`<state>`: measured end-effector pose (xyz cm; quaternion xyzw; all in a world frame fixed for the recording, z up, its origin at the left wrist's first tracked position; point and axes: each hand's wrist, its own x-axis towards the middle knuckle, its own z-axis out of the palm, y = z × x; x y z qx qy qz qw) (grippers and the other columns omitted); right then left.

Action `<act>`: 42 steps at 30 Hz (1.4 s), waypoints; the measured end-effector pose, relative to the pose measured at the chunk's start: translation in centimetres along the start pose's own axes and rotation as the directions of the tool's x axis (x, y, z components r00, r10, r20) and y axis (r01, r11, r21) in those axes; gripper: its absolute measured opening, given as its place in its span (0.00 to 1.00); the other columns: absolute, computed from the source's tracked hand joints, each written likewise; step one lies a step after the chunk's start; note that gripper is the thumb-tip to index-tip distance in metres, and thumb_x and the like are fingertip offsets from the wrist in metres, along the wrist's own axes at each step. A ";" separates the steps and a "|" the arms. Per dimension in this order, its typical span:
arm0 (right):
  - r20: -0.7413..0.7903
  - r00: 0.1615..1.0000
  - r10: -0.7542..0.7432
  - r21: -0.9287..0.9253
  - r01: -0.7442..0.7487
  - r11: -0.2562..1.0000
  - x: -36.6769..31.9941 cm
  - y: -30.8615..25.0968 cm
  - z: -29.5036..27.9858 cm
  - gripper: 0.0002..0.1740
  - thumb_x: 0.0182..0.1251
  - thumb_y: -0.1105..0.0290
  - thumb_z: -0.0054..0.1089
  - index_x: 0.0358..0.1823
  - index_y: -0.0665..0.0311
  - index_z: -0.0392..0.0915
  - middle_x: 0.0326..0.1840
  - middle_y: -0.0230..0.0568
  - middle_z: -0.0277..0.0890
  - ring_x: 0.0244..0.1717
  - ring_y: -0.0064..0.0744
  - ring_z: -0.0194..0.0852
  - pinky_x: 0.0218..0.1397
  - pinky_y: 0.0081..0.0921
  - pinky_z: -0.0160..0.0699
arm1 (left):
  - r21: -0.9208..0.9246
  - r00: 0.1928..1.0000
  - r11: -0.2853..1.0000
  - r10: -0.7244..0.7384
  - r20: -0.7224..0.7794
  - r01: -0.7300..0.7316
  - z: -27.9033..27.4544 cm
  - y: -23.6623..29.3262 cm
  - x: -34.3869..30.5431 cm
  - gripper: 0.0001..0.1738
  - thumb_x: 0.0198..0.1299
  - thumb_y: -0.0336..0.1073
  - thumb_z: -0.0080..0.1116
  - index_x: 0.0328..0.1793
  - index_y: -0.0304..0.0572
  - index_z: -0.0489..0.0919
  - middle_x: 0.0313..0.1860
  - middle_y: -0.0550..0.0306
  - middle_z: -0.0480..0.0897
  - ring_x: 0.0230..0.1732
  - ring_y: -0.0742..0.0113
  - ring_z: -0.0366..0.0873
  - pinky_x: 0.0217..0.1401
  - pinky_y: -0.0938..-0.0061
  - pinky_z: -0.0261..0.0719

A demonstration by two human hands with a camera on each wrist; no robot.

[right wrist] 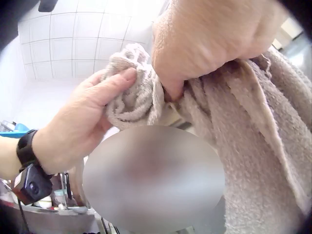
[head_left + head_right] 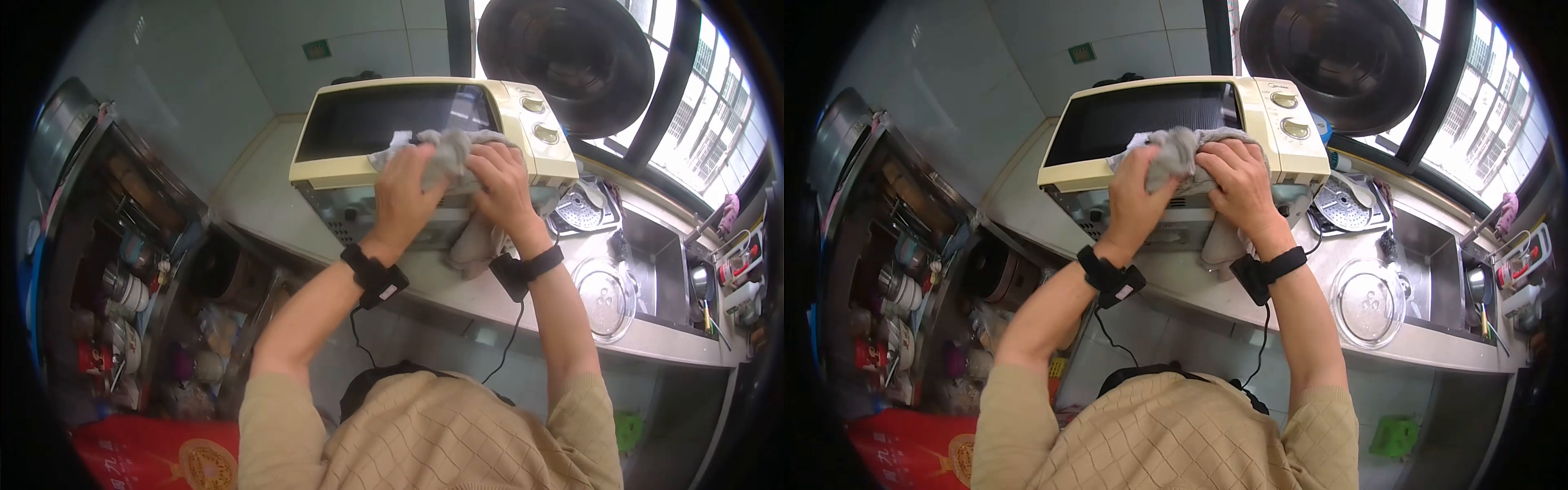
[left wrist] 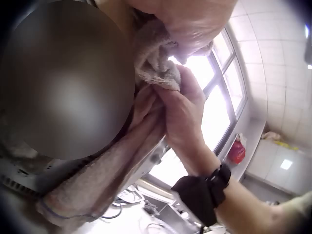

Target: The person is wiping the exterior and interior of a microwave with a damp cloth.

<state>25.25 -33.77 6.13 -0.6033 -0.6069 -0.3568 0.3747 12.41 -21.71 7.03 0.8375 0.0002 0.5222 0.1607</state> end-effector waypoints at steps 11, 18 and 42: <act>0.117 0.989 0.093 -0.334 -0.048 0.941 -12.6 0.5 5.5 0.05 0.46 0.68 0.56 0.27 0.51 0.72 0.33 0.27 0.71 0.33 0.30 0.68 0.38 0.28 0.58 | 0.309 0.956 0.904 0.280 0.092 -0.295 3.8 -3.7 -10.6 0.10 0.45 0.31 0.54 0.35 0.50 0.71 0.37 0.58 0.71 0.35 0.60 0.70 0.38 0.66 0.68; 0.617 0.785 0.062 -0.253 0.123 0.960 -21.4 0.1 2.9 0.23 0.53 0.70 0.49 0.54 0.52 0.71 0.50 0.28 0.72 0.50 0.24 0.68 0.51 0.25 0.62 | 0.023 0.895 0.996 0.066 0.441 -0.085 4.9 -4.3 -17.6 0.10 0.42 0.26 0.54 0.34 0.47 0.76 0.33 0.56 0.71 0.38 0.56 0.70 0.40 0.63 0.69; -0.024 0.962 0.271 -0.350 -0.262 0.899 -10.3 -1.8 3.8 0.17 0.53 0.58 0.59 0.41 0.59 0.75 0.41 0.40 0.71 0.46 0.41 0.65 0.53 0.40 0.55 | 0.250 0.982 0.950 0.180 0.057 -0.189 3.5 -0.7 -6.8 0.11 0.48 0.26 0.50 0.38 0.38 0.78 0.47 0.46 0.76 0.53 0.49 0.71 0.58 0.57 0.65</act>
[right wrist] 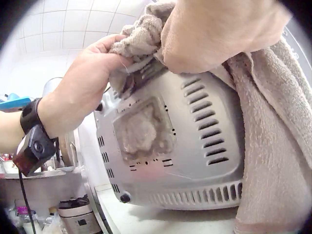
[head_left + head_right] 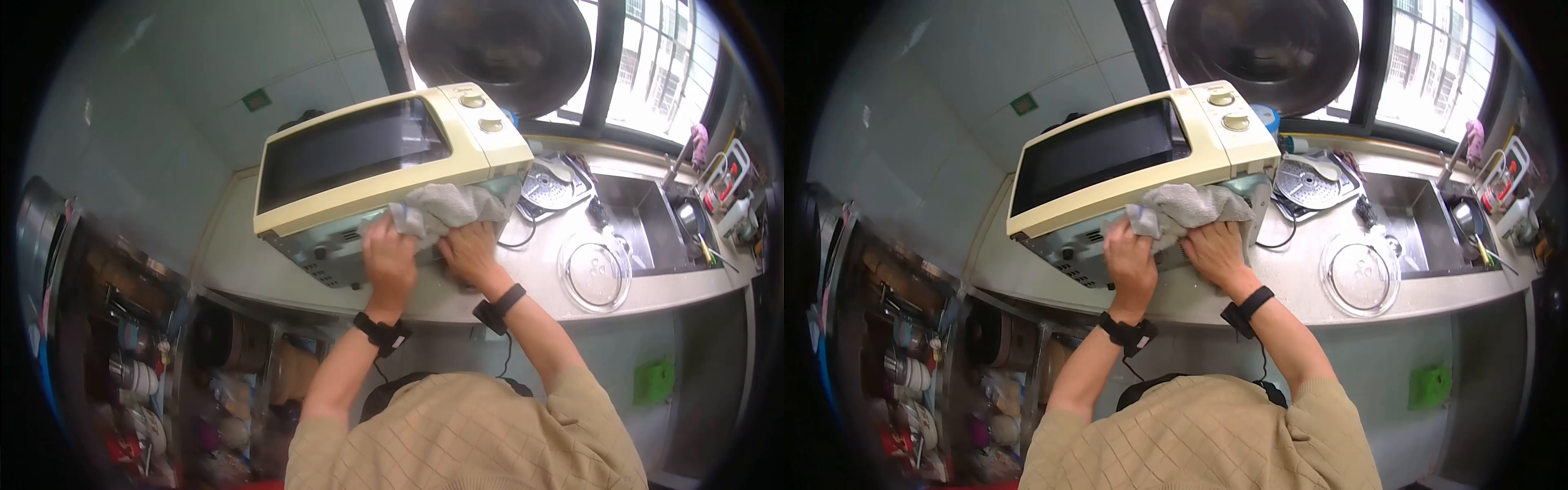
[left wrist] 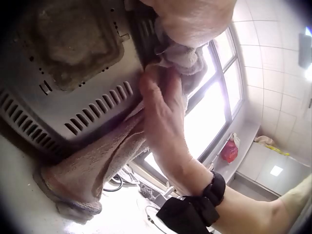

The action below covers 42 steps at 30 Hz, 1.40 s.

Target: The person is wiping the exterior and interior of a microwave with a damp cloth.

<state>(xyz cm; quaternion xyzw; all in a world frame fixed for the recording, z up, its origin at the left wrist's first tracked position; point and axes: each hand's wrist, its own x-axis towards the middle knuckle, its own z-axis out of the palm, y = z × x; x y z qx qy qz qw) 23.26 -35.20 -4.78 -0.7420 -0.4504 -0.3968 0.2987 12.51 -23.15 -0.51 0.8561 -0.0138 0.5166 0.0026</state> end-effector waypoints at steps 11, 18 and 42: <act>-0.060 0.962 -0.266 0.363 0.270 0.892 6.3 -7.2 1.7 0.09 0.51 0.62 0.57 0.29 0.58 0.72 0.30 0.33 0.70 0.35 0.34 0.69 0.39 0.32 0.66 | -0.260 0.721 0.828 -0.561 -0.407 0.497 -2.6 -2.9 -2.9 0.26 0.41 0.14 0.39 0.51 0.31 0.73 0.53 0.43 0.73 0.57 0.44 0.68 0.62 0.56 0.62; 0.009 0.998 -0.069 0.220 0.065 0.973 2.0 1.0 -1.4 0.10 0.48 0.69 0.60 0.34 0.61 0.77 0.29 0.40 0.75 0.31 0.40 0.74 0.36 0.35 0.68 | -0.137 0.967 0.958 -0.255 0.009 0.254 -2.0 0.3 0.5 0.29 0.38 0.14 0.41 0.51 0.33 0.74 0.54 0.44 0.74 0.61 0.47 0.66 0.63 0.59 0.62; -0.102 0.808 0.580 0.501 -0.462 0.732 -9.6 4.8 -18.4 0.23 0.54 0.66 0.65 0.47 0.71 0.69 0.48 0.45 0.72 0.48 0.36 0.73 0.52 0.30 0.71 | -0.042 0.721 -0.921 0.274 0.636 0.387 0.2 20.1 6.8 0.26 0.57 0.18 0.39 0.63 0.42 0.64 0.52 0.55 0.73 0.53 0.69 0.71 0.53 0.76 0.71</act>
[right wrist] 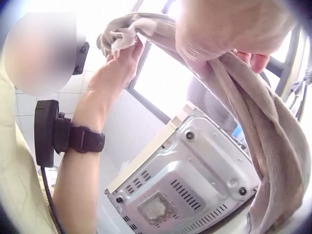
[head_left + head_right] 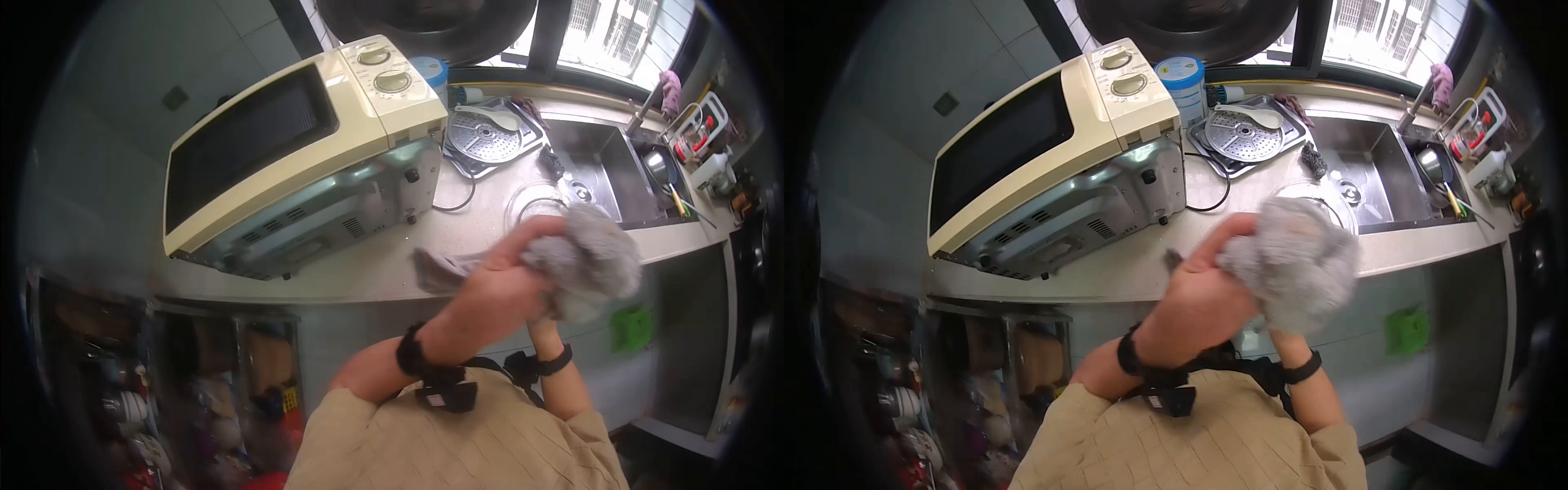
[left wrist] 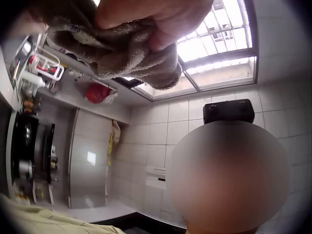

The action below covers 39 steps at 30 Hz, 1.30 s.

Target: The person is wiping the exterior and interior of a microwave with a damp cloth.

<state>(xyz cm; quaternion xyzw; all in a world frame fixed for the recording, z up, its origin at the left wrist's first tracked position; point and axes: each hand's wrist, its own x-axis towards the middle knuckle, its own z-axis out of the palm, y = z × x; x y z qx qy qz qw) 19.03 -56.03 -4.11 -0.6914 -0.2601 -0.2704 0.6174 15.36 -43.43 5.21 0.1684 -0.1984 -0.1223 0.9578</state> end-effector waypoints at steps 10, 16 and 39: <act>-0.317 0.788 0.527 0.319 -0.435 0.842 2.8 3.4 -18.5 0.15 0.67 0.65 0.47 0.46 0.70 0.72 0.44 0.42 0.75 0.44 0.31 0.75 0.50 0.26 0.73 | 0.233 0.988 0.967 -0.069 -0.137 0.100 -3.6 -9.3 6.1 0.23 0.59 0.23 0.40 0.62 0.40 0.63 0.55 0.54 0.72 0.58 0.61 0.70 0.61 0.64 0.69; -0.306 0.735 0.605 0.358 -0.500 0.789 5.8 8.4 -28.5 0.16 0.69 0.67 0.42 0.52 0.69 0.71 0.47 0.38 0.74 0.46 0.26 0.73 0.50 0.24 0.72 | -0.110 0.891 0.965 -0.261 -0.371 0.237 -9.5 -19.5 12.3 0.20 0.66 0.34 0.39 0.64 0.43 0.60 0.58 0.55 0.70 0.58 0.63 0.69 0.61 0.64 0.69; 0.440 0.670 0.598 -0.356 -0.482 0.801 23.8 28.8 -38.9 0.33 0.48 0.76 0.59 0.61 0.66 0.64 0.64 0.45 0.61 0.62 0.36 0.60 0.62 0.29 0.61 | 0.994 0.900 0.112 0.435 -0.033 -0.018 -20.6 -33.5 30.5 0.26 0.50 0.20 0.48 0.58 0.34 0.66 0.46 0.52 0.77 0.49 0.61 0.76 0.54 0.73 0.72</act>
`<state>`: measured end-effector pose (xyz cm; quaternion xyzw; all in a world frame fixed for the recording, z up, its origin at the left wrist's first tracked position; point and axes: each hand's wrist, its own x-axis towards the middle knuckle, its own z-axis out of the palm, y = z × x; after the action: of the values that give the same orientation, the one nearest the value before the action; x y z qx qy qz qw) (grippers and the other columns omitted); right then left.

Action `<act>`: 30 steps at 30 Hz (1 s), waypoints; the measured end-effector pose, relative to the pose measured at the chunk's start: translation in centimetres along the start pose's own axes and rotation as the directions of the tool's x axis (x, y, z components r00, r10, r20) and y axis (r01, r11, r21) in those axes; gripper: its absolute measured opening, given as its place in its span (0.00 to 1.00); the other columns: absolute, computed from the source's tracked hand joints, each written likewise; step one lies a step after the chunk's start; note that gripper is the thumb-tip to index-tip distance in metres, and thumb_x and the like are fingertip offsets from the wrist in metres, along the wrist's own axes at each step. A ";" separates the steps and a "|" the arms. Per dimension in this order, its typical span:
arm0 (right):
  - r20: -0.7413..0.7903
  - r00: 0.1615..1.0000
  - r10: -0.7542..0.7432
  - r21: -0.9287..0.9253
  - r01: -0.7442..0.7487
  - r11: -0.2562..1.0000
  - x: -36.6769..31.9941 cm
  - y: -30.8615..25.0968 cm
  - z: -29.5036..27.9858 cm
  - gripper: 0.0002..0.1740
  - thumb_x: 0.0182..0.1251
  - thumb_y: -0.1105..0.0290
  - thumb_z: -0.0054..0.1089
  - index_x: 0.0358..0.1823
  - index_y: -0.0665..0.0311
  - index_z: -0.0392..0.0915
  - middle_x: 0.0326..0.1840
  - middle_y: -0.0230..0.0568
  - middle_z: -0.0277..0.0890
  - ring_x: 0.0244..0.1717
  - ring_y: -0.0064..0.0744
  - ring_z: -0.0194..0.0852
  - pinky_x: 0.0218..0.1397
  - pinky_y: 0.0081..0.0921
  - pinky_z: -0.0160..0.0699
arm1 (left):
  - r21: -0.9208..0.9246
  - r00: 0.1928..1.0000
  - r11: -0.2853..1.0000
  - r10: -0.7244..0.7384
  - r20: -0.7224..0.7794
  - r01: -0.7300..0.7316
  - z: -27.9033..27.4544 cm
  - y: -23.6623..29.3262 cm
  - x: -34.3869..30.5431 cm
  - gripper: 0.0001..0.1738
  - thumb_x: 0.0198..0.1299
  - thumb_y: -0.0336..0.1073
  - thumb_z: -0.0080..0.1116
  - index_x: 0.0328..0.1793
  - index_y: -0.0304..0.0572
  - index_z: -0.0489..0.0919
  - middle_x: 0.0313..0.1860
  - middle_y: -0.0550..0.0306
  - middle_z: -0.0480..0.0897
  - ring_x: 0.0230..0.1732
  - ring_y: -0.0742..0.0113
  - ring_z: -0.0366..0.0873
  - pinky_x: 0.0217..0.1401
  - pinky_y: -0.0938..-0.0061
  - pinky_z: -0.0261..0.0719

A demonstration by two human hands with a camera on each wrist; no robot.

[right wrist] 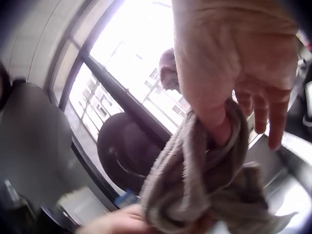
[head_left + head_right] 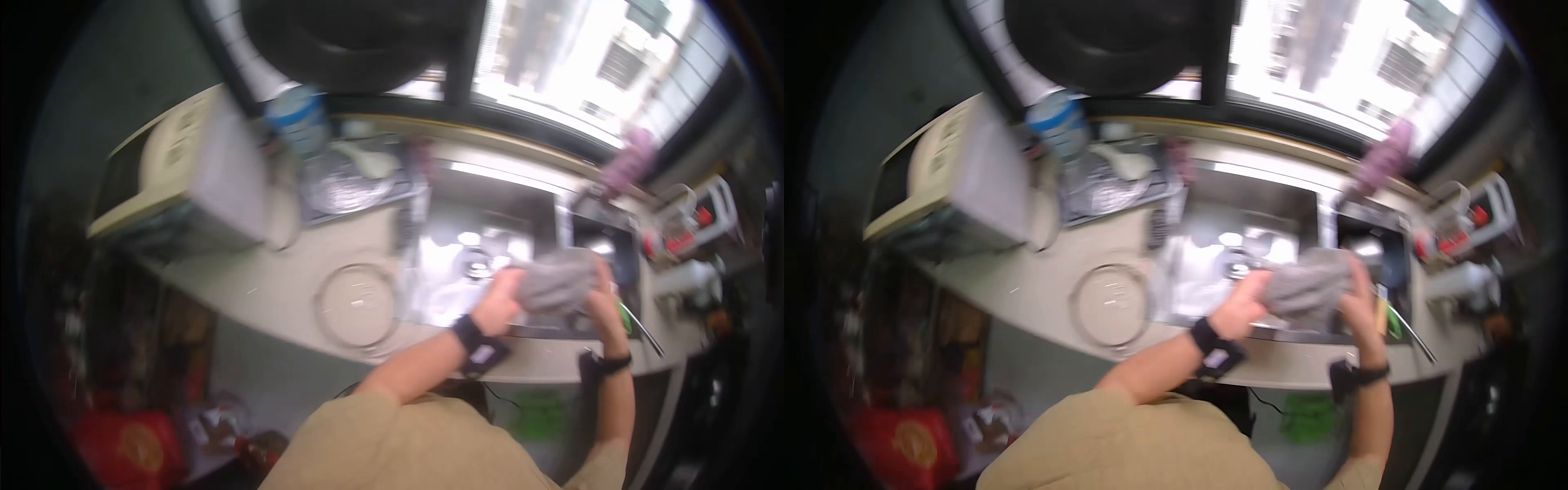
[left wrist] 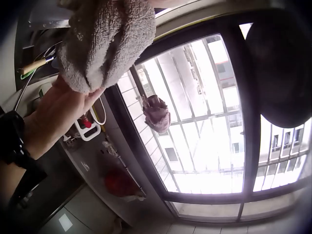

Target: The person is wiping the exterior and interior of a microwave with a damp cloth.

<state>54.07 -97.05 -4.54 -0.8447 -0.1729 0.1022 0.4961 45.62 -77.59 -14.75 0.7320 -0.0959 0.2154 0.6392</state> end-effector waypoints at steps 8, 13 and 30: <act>0.076 0.995 0.068 0.132 -0.078 0.988 15.3 11.4 -6.5 0.25 0.61 0.61 0.52 0.61 0.56 0.67 0.50 0.32 0.71 0.45 0.23 0.69 0.38 0.22 0.71 | -0.714 0.866 0.660 -0.474 -0.156 0.232 5.8 -3.0 2.1 0.33 0.46 0.14 0.42 0.63 0.33 0.57 0.58 0.52 0.67 0.61 0.66 0.64 0.67 0.66 0.61; 0.071 0.986 0.150 0.226 -0.162 0.961 27.4 17.8 -5.7 0.22 0.64 0.62 0.48 0.58 0.60 0.67 0.46 0.31 0.69 0.43 0.20 0.66 0.34 0.18 0.69 | -0.963 0.291 0.265 -0.926 -0.240 0.050 7.6 -5.9 6.9 0.26 0.55 0.28 0.52 0.61 0.45 0.61 0.51 0.51 0.73 0.50 0.58 0.74 0.51 0.61 0.74; -0.276 0.961 -0.022 0.127 0.059 0.990 36.2 27.8 -4.1 0.20 0.60 0.70 0.49 0.55 0.63 0.70 0.43 0.31 0.72 0.38 0.20 0.68 0.36 0.22 0.69 | -0.546 0.217 0.704 -0.682 -0.699 0.454 10.5 -7.4 12.0 0.26 0.48 0.29 0.57 0.58 0.42 0.71 0.46 0.49 0.77 0.47 0.60 0.75 0.48 0.70 0.72</act>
<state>94.03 -98.52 -26.87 -0.8116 -0.1125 -0.0146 0.5731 61.37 -84.98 -17.08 0.4195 0.4945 0.2910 0.7034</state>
